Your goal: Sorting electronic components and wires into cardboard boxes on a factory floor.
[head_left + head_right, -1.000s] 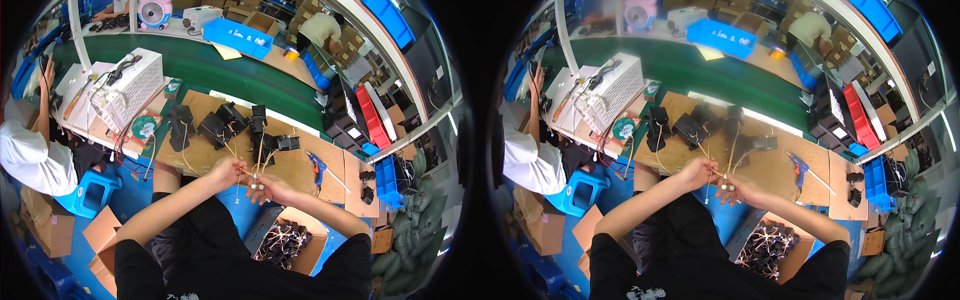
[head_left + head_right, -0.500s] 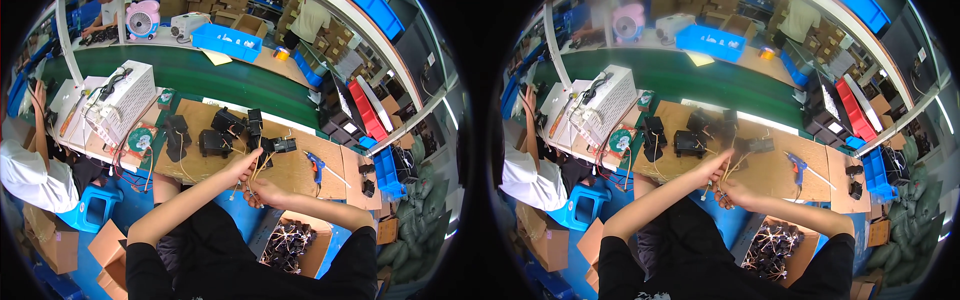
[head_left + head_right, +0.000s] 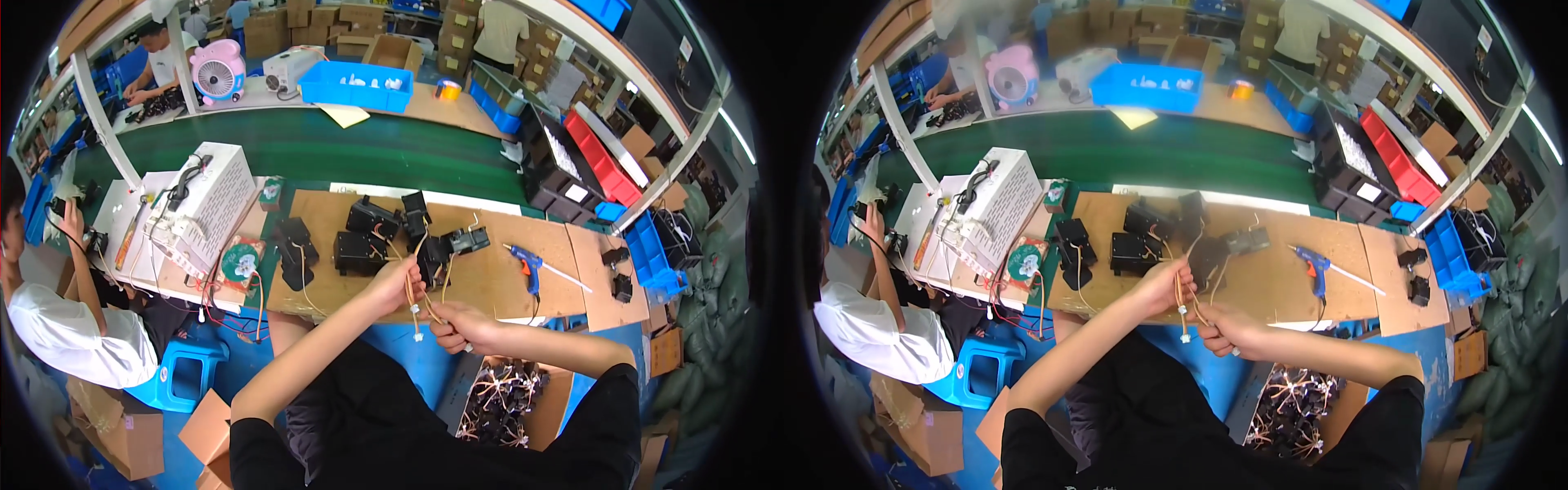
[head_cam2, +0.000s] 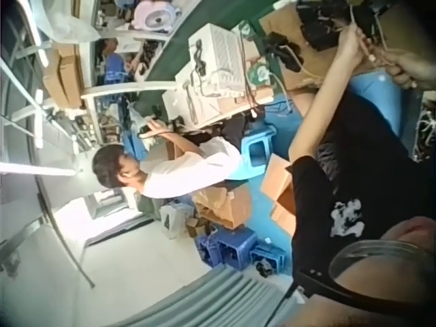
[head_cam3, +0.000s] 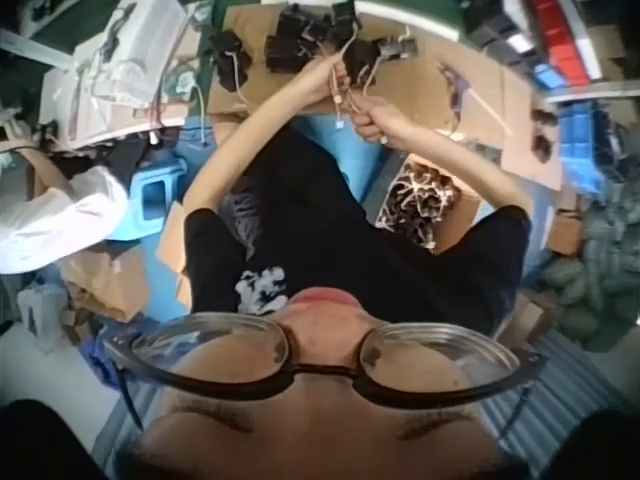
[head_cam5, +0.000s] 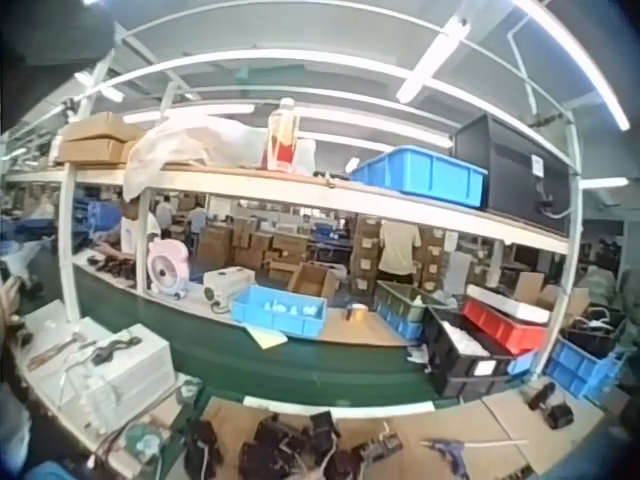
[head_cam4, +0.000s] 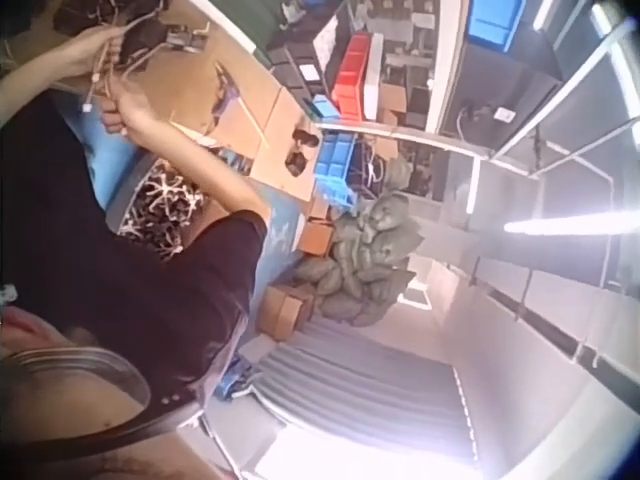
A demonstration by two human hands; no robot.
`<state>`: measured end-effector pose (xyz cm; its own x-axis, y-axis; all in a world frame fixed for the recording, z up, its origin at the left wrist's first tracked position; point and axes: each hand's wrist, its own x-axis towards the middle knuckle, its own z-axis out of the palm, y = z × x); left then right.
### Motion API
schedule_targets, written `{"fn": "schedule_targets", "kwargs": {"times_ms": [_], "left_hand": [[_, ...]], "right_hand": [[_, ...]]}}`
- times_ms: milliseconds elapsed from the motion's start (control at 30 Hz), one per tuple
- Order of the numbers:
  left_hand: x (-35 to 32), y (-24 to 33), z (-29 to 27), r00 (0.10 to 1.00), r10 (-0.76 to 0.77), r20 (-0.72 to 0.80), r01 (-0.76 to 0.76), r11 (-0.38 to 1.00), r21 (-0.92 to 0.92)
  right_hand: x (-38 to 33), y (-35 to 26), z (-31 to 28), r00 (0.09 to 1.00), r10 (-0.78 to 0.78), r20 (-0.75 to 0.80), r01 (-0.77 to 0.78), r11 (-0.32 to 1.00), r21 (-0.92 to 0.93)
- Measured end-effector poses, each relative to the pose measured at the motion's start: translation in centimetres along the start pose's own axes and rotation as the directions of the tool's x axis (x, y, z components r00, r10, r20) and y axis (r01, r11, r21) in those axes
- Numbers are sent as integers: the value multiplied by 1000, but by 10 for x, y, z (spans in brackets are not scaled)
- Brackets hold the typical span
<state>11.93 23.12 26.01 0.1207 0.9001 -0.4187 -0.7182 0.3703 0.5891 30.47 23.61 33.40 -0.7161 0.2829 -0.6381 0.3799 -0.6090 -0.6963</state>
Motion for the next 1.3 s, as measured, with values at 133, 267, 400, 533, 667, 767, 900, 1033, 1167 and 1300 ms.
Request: {"fn": "schedule_targets", "kwargs": {"times_ms": [133, 267, 400, 533, 667, 767, 900, 1033, 1167, 1300], "left_hand": [[-2, 5, 5, 1000, -20, 21, 23, 993, -118], [3, -18, -5, 978, -54, 199, 109, 956, -273], [30, 19, -49, 700, -85, 709, 476, 795, -375], [-11, 27, 5, 953, -303, -11, 278, 890, -361], [-10, 5, -10, 954, -293, 56, 297, 921, -253], [-8, 6, -29, 927, -257, 274, 317, 925, -207], [-11, 6, -38, 898, -167, 406, 259, 949, -182], [-16, -8, -18, 972, -205, 116, 224, 956, -192], [-11, -29, -32, 980, -150, 132, 163, 981, -101], [3, -37, -37, 981, -54, 185, 44, 997, 57]], "right_hand": [[-9, -2, -6, 999, 38, 23, -39, 997, 59], [-26, 14, -46, 997, -26, 79, 17, 993, 117], [-40, -19, -48, 984, -139, -113, 154, 979, 136], [-20, -70, -71, 815, -535, -222, 508, 845, -170], [-2, -150, -68, 701, -632, -330, 629, 766, -132], [15, -178, -62, 679, -670, -300, 675, 730, -101], [38, -135, -63, 831, -537, -146, 465, 815, -346], [42, -49, -46, 906, -417, 75, 385, 736, -557], [45, -15, -26, 913, -408, 15, 341, 740, -579], [39, -5, -9, 927, -374, -19, 284, 736, -615]]}}
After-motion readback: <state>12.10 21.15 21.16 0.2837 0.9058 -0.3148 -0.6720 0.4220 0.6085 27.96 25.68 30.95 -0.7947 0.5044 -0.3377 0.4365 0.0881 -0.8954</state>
